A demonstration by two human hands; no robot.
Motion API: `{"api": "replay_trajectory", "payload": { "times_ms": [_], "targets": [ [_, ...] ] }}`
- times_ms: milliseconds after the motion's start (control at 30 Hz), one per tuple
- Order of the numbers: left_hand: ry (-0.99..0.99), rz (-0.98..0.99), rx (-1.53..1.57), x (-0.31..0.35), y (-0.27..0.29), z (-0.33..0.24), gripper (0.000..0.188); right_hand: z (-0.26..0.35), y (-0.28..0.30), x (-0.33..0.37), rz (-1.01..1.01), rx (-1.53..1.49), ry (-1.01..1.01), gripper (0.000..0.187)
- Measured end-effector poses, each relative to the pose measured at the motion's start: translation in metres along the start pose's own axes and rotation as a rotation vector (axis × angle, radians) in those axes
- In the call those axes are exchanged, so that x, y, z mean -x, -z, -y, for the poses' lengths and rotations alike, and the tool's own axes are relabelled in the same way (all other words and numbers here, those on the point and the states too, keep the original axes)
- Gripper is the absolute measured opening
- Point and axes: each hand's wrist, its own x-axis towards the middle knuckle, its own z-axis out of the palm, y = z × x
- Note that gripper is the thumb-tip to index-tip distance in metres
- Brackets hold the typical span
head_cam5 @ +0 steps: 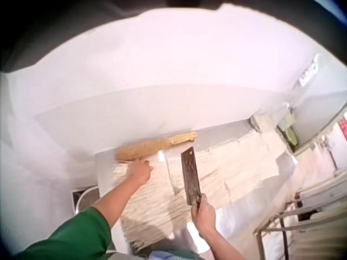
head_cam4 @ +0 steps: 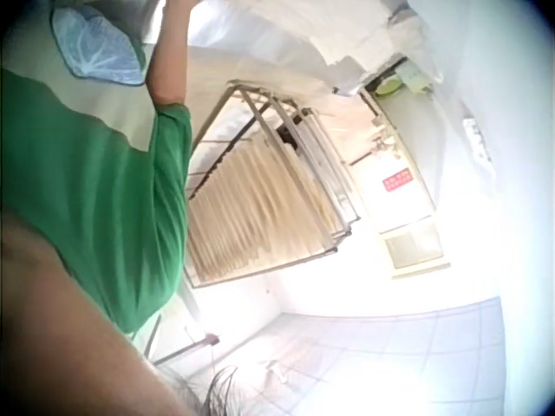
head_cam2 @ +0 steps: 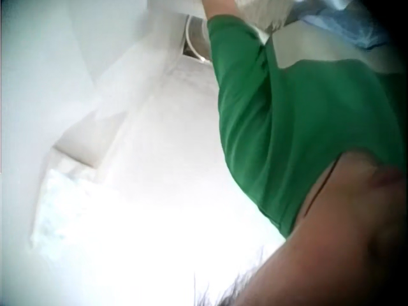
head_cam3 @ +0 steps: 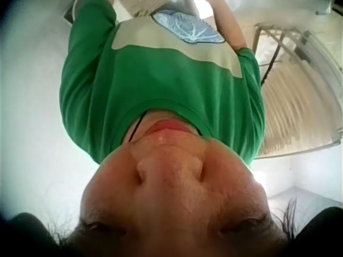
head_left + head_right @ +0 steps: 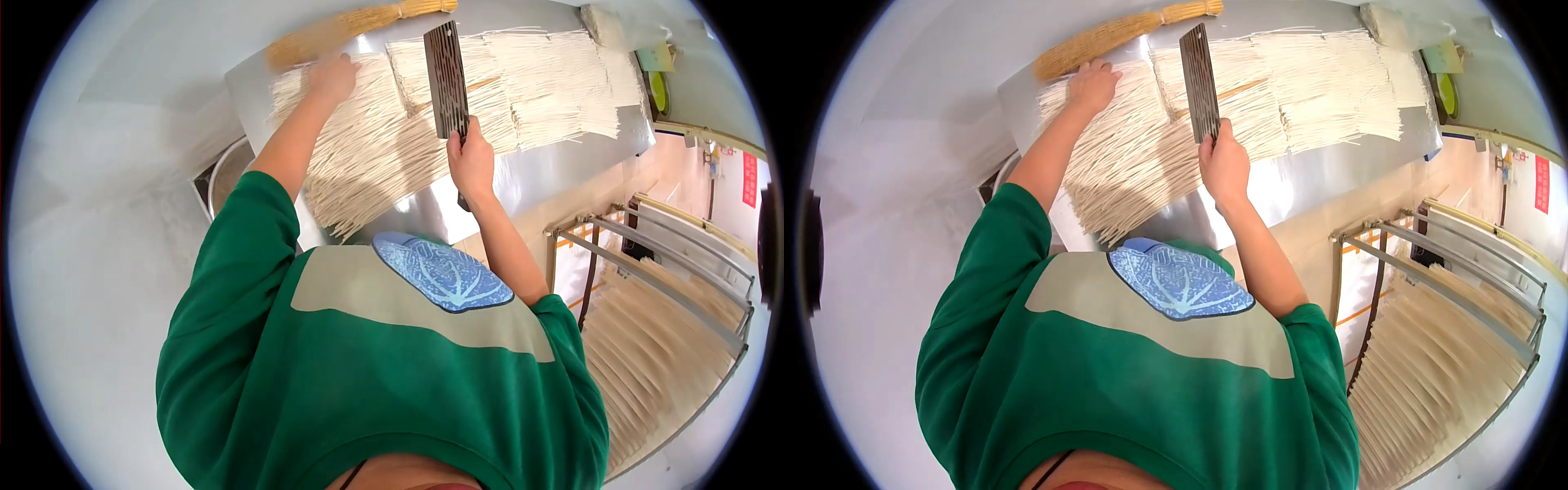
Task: The person gathers a large bunch of long, thin noodles from a drying rack and brings them to a metal table. They then use a rectangular blade to cut the noodles into smaller sections by pressing down on them.
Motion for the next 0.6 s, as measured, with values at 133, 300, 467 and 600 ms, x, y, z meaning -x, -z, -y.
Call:
{"api": "replay_trajectory", "payload": {
  "times_ms": [133,300,467,600],
  "targets": [
    [-0.080,0.011,-0.224,0.031,-0.010,0.006,0.045,-0.025,0.008,0.045,0.101,0.103,-0.005,0.025],
    [-0.069,-0.038,-0.235,0.049,-0.015,0.001,0.047,-0.038,0.001,0.078,0.232,0.230,-0.007,0.020],
    [-0.137,-0.192,0.090,0.034,-0.012,-0.022,0.047,-0.038,-0.008,0.077,0.289,0.275,0.029,0.018],
    [-0.250,-0.034,0.270,0.037,0.020,-0.086,0.047,-0.036,-0.010,0.074,0.324,0.310,-0.009,0.018]
  ]
}}
